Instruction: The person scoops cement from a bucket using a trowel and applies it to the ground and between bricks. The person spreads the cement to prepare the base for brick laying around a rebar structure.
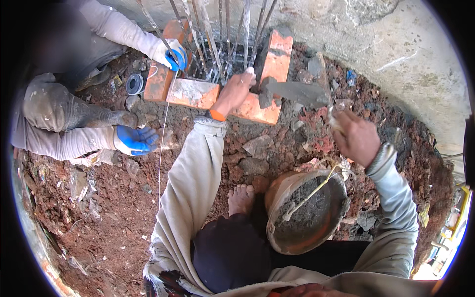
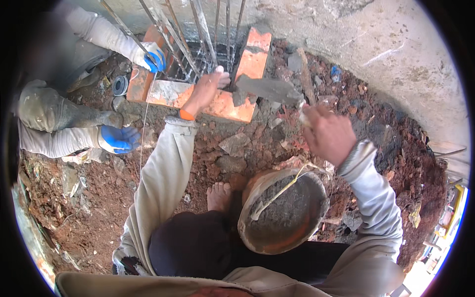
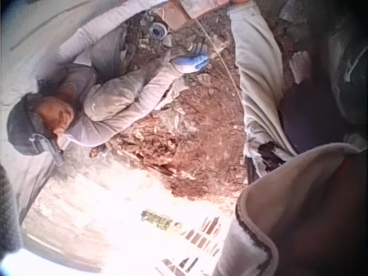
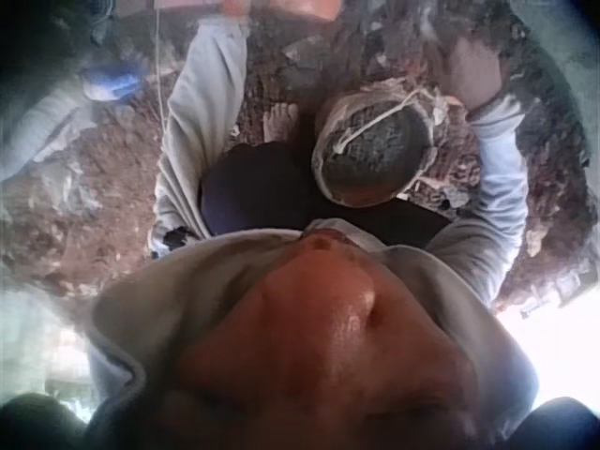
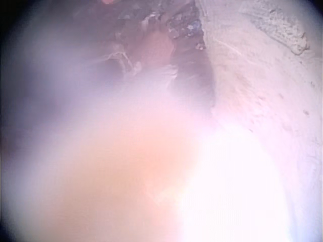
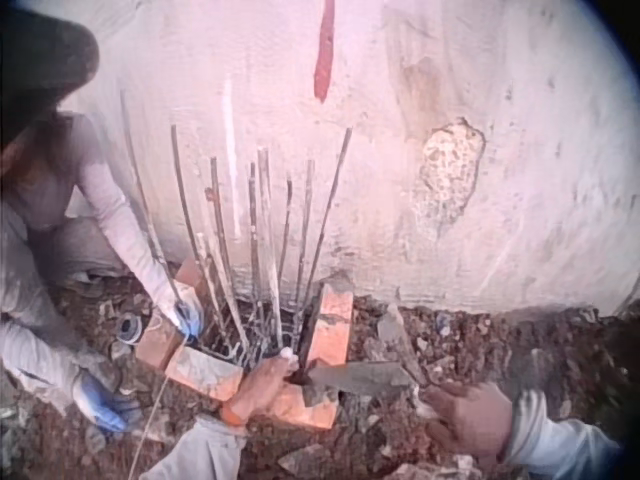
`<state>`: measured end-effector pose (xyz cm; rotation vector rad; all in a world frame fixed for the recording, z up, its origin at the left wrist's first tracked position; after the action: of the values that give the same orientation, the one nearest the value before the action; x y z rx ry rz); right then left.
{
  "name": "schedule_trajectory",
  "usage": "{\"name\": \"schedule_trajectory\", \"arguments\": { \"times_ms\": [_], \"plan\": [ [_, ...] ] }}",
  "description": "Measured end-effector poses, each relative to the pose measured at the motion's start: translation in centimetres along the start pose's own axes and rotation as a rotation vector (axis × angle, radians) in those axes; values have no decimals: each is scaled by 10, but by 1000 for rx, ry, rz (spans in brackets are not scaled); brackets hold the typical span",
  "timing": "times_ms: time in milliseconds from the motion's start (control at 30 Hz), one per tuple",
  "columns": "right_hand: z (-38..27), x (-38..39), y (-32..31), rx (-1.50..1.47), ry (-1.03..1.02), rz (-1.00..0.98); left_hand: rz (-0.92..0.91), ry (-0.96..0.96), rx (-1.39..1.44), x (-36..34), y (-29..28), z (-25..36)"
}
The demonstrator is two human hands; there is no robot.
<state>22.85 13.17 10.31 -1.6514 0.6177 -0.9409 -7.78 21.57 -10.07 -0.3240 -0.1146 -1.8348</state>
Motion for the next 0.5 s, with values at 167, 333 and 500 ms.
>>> {"name": "schedule_trajectory", "arguments": {
  "times_ms": [167,333,500],
  "plan": [
    [-5,-36,36,424,4,-146,-44,5,-5,-7,5,4],
    [-17,-30,18,327,64,-139,-8,93,-216,7,-5,-3],
    [4,-35,29,399,40,48,2,39,-242,7,13,21]
  ]
}}
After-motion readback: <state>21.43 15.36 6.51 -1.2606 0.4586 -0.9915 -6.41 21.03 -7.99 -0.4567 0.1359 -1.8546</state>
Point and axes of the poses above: each hand's wrist, its own x-axis away from the middle knuckle, its own y-axis out of the palm, z = x × y, the point moved 1 cm from there along -x, towards the middle knuckle, and after that the axes turned 5 degrees about -z, right-handed, at the moved point
